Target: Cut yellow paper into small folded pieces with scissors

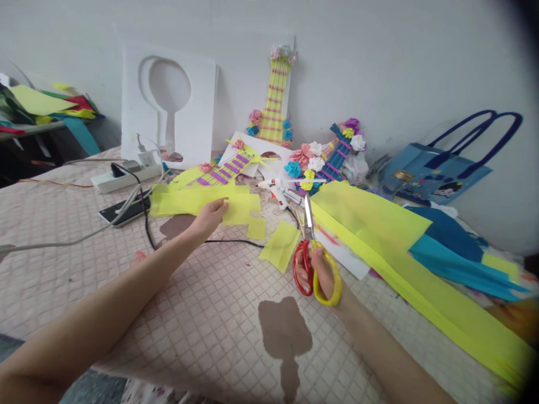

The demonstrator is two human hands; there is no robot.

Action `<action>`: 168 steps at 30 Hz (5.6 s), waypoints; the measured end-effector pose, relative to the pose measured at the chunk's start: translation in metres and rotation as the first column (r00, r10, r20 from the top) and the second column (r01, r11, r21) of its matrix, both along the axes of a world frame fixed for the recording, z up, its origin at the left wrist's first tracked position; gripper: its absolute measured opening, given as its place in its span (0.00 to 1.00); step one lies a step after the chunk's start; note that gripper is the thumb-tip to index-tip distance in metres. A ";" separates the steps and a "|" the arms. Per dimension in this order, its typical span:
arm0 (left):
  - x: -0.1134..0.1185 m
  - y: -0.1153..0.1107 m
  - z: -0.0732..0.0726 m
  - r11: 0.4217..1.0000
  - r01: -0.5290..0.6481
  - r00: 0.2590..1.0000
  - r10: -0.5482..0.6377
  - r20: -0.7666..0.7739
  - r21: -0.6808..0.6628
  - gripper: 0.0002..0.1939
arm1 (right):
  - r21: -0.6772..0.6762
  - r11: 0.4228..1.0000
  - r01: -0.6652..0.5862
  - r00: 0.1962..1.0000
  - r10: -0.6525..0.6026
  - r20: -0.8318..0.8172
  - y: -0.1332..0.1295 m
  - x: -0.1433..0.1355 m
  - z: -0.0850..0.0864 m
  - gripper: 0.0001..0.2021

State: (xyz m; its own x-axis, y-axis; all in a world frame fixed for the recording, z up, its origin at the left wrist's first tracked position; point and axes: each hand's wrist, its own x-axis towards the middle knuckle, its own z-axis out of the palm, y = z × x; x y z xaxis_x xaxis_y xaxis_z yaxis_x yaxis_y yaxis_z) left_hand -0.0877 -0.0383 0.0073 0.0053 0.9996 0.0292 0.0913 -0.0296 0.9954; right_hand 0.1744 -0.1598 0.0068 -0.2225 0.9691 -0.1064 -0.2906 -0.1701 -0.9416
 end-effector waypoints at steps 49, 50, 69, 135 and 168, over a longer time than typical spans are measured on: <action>0.046 -0.077 0.035 0.776 0.597 0.800 -0.557 0.224 -0.201 0.19 | 0.032 0.999 0.031 0.987 -0.036 0.156 -0.013 -0.014 -0.002 0.18; 0.047 -0.078 0.034 0.767 0.610 0.790 -0.566 0.236 -0.201 0.20 | 0.043 0.998 0.047 0.984 -0.054 0.167 -0.013 -0.015 0.000 0.18; 0.058 -0.088 0.012 0.794 0.574 0.758 -0.421 0.498 -0.202 0.09 | 0.106 0.971 0.213 0.947 -0.231 0.224 -0.003 -0.009 -0.015 0.11; 0.068 -0.100 0.017 0.835 0.456 0.890 -0.425 0.164 -0.309 0.21 | 0.077 0.995 0.067 0.948 -0.088 0.306 -0.008 -0.017 -0.003 0.13; 0.057 -0.087 0.020 0.694 0.611 0.790 -0.565 0.238 -0.380 0.21 | 0.109 0.980 0.166 0.922 -0.194 0.335 -0.003 -0.013 0.003 0.14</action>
